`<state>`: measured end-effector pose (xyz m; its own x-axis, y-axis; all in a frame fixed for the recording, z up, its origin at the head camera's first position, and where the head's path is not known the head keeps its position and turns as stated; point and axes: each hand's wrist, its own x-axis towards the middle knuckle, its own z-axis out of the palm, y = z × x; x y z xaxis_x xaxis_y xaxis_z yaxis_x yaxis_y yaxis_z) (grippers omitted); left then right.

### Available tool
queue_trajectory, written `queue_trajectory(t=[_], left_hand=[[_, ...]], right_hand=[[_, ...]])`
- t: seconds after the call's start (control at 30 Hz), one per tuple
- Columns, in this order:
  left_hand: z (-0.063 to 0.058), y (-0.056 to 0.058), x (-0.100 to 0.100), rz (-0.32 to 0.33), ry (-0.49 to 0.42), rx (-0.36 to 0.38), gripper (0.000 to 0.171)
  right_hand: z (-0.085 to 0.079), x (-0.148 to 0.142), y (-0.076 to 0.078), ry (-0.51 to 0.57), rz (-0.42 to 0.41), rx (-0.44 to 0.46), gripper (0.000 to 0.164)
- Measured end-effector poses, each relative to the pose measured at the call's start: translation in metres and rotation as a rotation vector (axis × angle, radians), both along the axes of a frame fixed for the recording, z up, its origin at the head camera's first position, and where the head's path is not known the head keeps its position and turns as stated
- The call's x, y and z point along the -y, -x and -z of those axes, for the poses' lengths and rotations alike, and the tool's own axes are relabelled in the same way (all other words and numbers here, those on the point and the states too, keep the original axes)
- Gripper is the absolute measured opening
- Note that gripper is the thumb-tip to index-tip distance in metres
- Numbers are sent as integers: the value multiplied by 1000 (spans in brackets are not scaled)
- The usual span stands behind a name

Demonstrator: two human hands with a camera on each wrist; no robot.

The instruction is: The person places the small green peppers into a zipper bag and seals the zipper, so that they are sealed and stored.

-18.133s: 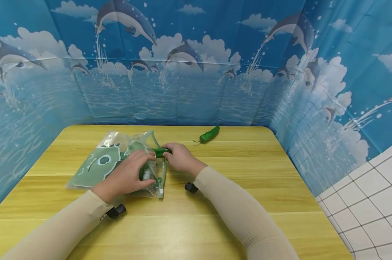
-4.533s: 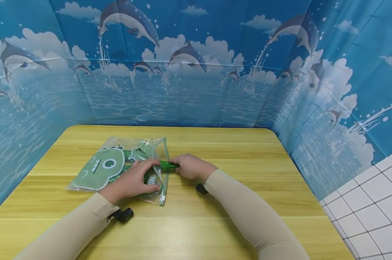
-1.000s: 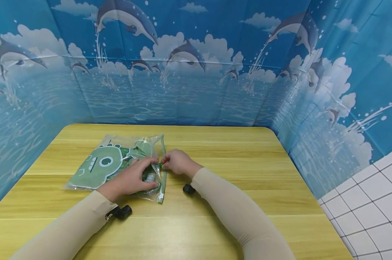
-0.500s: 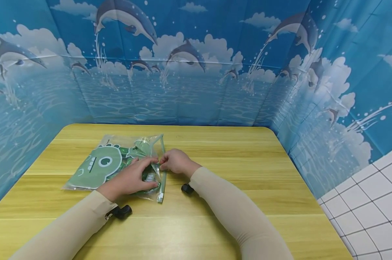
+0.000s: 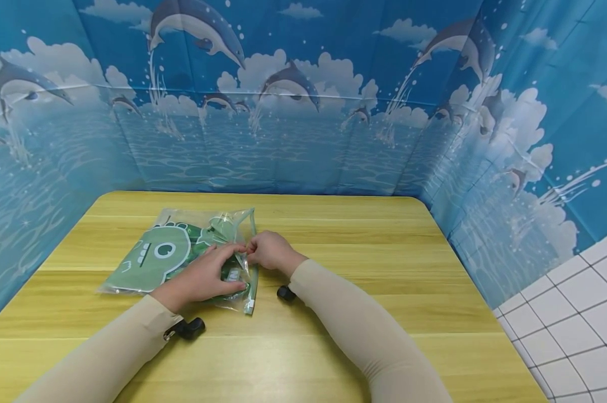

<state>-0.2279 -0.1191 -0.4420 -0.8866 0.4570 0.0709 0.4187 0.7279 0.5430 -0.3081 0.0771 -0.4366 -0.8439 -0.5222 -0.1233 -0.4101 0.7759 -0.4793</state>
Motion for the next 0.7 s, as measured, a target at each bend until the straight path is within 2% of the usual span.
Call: queue_trajectory(t=[0.7], left_hand=[[-3,-2,0,2,4,-10,81]], right_hand=[[-6,-15,-3,55,43,71,14]])
